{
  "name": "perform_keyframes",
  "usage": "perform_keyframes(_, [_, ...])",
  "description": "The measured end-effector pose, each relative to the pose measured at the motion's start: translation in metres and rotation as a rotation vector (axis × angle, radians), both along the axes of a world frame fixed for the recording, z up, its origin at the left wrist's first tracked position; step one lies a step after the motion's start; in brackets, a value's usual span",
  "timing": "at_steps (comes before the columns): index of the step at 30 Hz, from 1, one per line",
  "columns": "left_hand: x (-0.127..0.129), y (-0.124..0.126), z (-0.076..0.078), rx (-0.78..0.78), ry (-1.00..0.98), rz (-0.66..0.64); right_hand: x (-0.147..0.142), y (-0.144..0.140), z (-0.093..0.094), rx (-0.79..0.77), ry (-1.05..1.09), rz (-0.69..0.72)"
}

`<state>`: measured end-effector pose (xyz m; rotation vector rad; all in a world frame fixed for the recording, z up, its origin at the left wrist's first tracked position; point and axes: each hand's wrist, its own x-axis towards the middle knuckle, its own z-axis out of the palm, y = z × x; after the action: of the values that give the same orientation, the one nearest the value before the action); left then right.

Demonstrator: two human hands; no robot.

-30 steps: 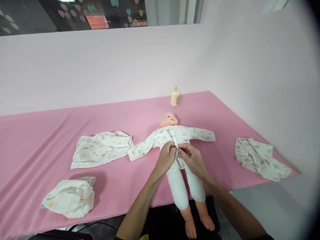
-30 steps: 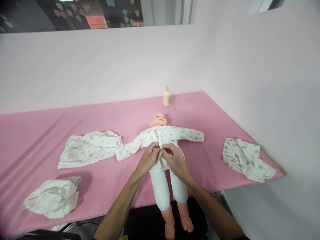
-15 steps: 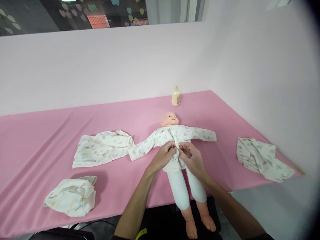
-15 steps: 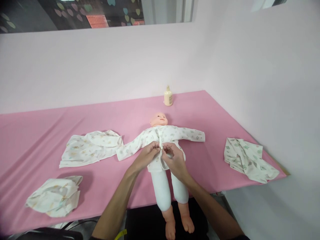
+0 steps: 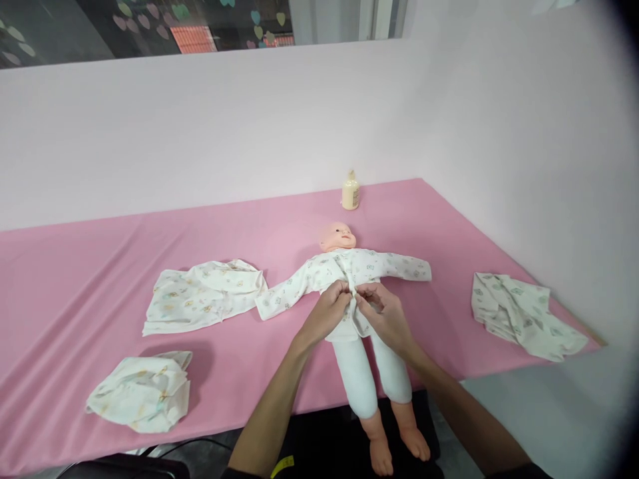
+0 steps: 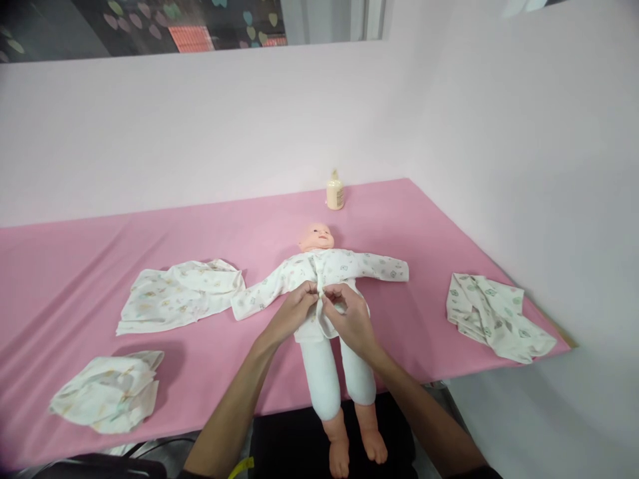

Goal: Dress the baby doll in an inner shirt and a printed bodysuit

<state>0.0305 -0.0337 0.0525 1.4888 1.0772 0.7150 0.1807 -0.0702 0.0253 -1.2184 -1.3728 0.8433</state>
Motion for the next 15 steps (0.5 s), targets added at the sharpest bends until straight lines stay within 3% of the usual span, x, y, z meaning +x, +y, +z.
perform_keyframes(9, [0.0021, -0.0029, -0.0062, 0.164, 0.073, -0.022, 0.0047, -0.0007, 0.0044, 0.059, -0.189, -0.043])
perform_keyframes(15, [0.0026, -0.0046, -0.0096, 0.248, 0.124, -0.037, 0.0054, 0.0012, -0.0005, 0.144, -0.449, -0.102])
